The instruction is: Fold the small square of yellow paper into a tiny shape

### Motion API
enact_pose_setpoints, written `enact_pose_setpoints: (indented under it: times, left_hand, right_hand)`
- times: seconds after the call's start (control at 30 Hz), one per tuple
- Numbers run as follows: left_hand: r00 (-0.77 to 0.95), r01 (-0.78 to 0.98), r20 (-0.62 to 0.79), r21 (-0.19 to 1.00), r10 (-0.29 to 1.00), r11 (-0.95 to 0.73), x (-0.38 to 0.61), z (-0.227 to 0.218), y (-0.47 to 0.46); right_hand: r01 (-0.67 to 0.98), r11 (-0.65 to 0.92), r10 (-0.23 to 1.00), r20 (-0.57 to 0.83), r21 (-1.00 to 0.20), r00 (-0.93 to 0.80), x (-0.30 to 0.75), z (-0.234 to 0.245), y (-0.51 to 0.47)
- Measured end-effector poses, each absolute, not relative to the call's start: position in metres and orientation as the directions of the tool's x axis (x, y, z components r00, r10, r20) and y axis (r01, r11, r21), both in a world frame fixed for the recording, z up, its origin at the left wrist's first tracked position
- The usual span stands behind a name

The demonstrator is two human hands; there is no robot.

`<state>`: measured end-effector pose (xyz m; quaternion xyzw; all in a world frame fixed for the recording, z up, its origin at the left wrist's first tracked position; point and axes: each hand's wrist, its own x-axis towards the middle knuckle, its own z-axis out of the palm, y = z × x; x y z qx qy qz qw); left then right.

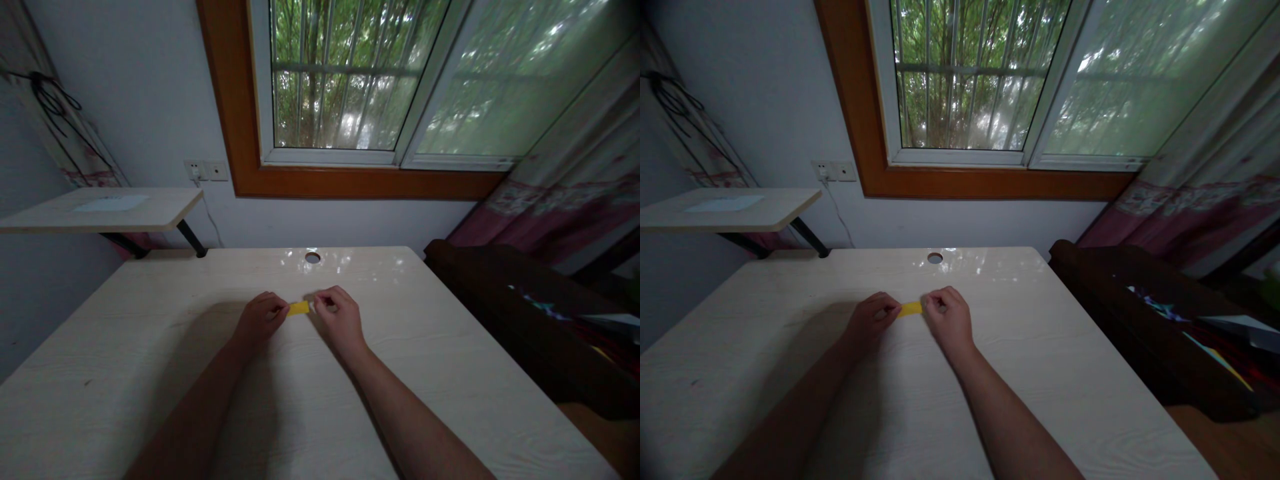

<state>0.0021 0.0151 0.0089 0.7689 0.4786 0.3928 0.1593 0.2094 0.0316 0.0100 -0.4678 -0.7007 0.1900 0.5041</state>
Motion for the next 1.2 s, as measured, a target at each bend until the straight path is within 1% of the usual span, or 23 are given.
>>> enact_pose_setpoints:
  times: [0.07, 0.1, 0.2, 0.3, 0.37, 0.5, 0.63, 0.77, 0.83, 0.93, 1.0, 1.07, 1.13, 1.2]
  left_hand:
    - [0.210, 0.604, 0.449, 0.639, 0.869, -0.476, 0.001, 0.009, 0.015]
    - [0.205, 0.599, 0.448, 0.646, 0.871, -0.473, 0.001, 0.009, 0.016]
    - [0.209, 0.586, 0.448, 0.654, 0.869, -0.478, 0.002, 0.008, 0.016]
    - [0.229, 0.579, 0.462, 0.643, 0.857, -0.501, 0.003, 0.007, 0.016]
    - [0.245, 0.575, 0.462, 0.638, 0.852, -0.512, 0.004, 0.007, 0.016]
    - [0.267, 0.573, 0.452, 0.636, 0.851, -0.517, 0.004, 0.008, 0.016]
    - [0.246, 0.561, 0.435, 0.665, 0.866, -0.493, 0.004, 0.009, 0.015]
    - [0.177, 0.557, 0.417, 0.704, 0.892, -0.440, 0.001, 0.009, 0.016]
    - [0.138, 0.563, 0.412, 0.716, 0.901, -0.413, -0.001, 0.009, 0.017]
    - [0.066, 0.574, 0.432, 0.721, 0.900, -0.388, -0.005, 0.009, 0.019]
    - [0.059, 0.588, 0.463, 0.699, 0.884, -0.406, -0.006, 0.007, 0.021]
    - [0.075, 0.593, 0.528, 0.659, 0.846, -0.463, -0.004, 0.004, 0.022]
    - [0.130, 0.599, 0.592, 0.592, 0.795, -0.539, 0.000, 0.001, 0.022]
    - [0.232, 0.625, 0.613, 0.501, 0.755, -0.599, 0.003, 0.000, 0.020]
  right_hand:
    - [0.455, 0.461, 0.857, 0.516, -0.762, -0.004, 0.212, 0.010, 0.034]
    - [0.440, 0.463, 0.859, 0.511, -0.769, -0.010, 0.213, 0.010, 0.034]
    - [0.369, 0.504, 0.859, 0.497, -0.781, -0.123, 0.209, 0.008, 0.033]
    - [0.355, 0.561, 0.827, 0.486, -0.748, -0.284, 0.203, 0.005, 0.030]
    - [0.359, 0.585, 0.808, 0.485, -0.727, -0.333, 0.201, 0.005, 0.028]
    - [0.348, 0.586, 0.805, 0.475, -0.732, -0.356, 0.201, 0.007, 0.026]
    - [0.328, 0.539, 0.837, 0.453, -0.775, -0.306, 0.202, 0.008, 0.026]
    - [0.297, 0.433, 0.901, 0.405, -0.851, -0.154, 0.206, 0.004, 0.030]
    - [0.234, 0.360, 0.932, 0.358, -0.903, -0.053, 0.209, 0.002, 0.034]
    - [0.139, 0.263, 0.962, 0.269, -0.955, 0.033, 0.213, -0.002, 0.040]
    - [0.105, 0.210, 0.976, 0.214, -0.972, 0.032, 0.213, -0.004, 0.042]
    - [0.097, 0.182, 0.983, 0.184, -0.978, 0.006, 0.211, -0.005, 0.043]
    - [0.106, 0.175, 0.985, 0.173, -0.979, -0.031, 0.210, -0.007, 0.042]
    - [0.120, 0.179, 0.983, 0.171, -0.976, -0.072, 0.208, -0.007, 0.040]
